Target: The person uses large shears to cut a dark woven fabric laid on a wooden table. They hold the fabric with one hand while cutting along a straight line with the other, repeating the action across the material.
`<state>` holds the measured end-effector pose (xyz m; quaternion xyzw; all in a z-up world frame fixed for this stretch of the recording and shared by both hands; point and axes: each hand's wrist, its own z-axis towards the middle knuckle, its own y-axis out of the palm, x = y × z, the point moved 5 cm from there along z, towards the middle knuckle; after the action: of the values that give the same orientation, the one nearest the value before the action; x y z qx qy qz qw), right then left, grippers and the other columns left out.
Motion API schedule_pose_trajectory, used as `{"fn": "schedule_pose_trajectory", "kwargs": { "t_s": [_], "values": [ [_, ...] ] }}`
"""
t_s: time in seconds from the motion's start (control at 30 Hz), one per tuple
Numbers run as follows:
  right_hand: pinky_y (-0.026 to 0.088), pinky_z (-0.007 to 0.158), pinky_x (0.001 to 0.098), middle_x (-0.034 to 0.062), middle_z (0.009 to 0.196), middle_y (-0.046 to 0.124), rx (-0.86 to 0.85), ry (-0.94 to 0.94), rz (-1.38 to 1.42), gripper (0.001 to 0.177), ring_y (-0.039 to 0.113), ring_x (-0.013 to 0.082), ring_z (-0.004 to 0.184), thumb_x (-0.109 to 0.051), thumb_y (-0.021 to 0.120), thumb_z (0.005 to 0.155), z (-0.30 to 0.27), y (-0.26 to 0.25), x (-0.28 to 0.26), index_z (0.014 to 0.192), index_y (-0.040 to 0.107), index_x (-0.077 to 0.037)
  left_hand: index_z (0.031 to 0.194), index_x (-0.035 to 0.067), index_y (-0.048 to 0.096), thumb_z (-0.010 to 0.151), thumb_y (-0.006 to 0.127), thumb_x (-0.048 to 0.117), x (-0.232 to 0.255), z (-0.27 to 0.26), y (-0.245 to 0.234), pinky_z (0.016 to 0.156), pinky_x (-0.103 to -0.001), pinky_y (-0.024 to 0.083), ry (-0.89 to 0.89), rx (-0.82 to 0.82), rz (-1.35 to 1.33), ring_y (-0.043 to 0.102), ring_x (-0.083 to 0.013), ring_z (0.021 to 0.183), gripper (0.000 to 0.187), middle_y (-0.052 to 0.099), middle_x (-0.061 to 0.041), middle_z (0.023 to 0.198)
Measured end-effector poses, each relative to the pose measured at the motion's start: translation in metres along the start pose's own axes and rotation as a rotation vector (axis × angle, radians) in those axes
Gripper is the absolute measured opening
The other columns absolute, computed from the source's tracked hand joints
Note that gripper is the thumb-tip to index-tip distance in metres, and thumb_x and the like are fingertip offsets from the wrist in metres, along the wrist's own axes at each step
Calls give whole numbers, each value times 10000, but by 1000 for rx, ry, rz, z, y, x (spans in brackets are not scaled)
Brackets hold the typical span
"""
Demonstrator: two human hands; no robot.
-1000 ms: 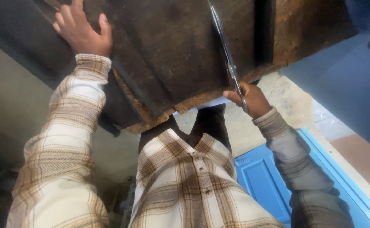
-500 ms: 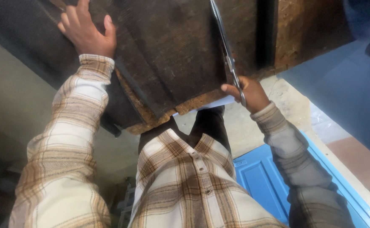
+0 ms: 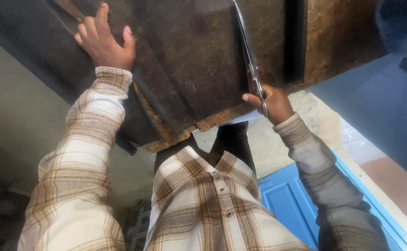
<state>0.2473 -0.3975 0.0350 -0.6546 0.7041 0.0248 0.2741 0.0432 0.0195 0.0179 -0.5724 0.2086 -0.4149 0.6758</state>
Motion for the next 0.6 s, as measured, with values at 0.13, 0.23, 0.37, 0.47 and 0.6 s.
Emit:
{"fn": "schedule_pose_trajectory", "kwargs": {
  "t_s": [0.13,0.23,0.37,0.47,0.6],
  "values": [
    [377,604,290,-66,693,515,5,-45,103,515,478,96,625,-583,818,923,12,-8,-29,755,475,-238,1396,104,612,997,684,436,0,0,-2,816,-498,449,4,15,-7,549,-318,907,524,565,-98,1031],
    [427,545,276,-45,639,589,7,29,154,471,531,96,552,-576,831,912,17,-14,-48,820,541,-216,1401,107,613,1016,657,456,0,1,-2,816,-505,448,6,20,-4,557,-328,903,521,566,-104,1021],
    [447,562,279,-35,657,602,45,5,121,445,557,94,580,-558,837,920,23,-14,-46,871,594,-189,1412,105,610,1020,662,472,0,1,-1,797,-494,442,15,25,9,551,-328,891,539,567,-105,1030],
    [436,553,286,-38,640,579,87,-63,90,445,539,90,569,-516,850,951,28,-11,-34,828,574,-189,1408,103,612,1023,669,477,1,0,-2,788,-493,438,19,25,7,550,-334,886,540,574,-106,1035],
    [448,544,288,-40,657,585,92,-33,88,412,533,87,559,-530,847,935,28,-10,-36,938,655,-165,1414,102,617,996,709,451,2,0,-3,795,-503,447,8,15,8,550,-334,895,552,562,-105,1035]
  ]
}}
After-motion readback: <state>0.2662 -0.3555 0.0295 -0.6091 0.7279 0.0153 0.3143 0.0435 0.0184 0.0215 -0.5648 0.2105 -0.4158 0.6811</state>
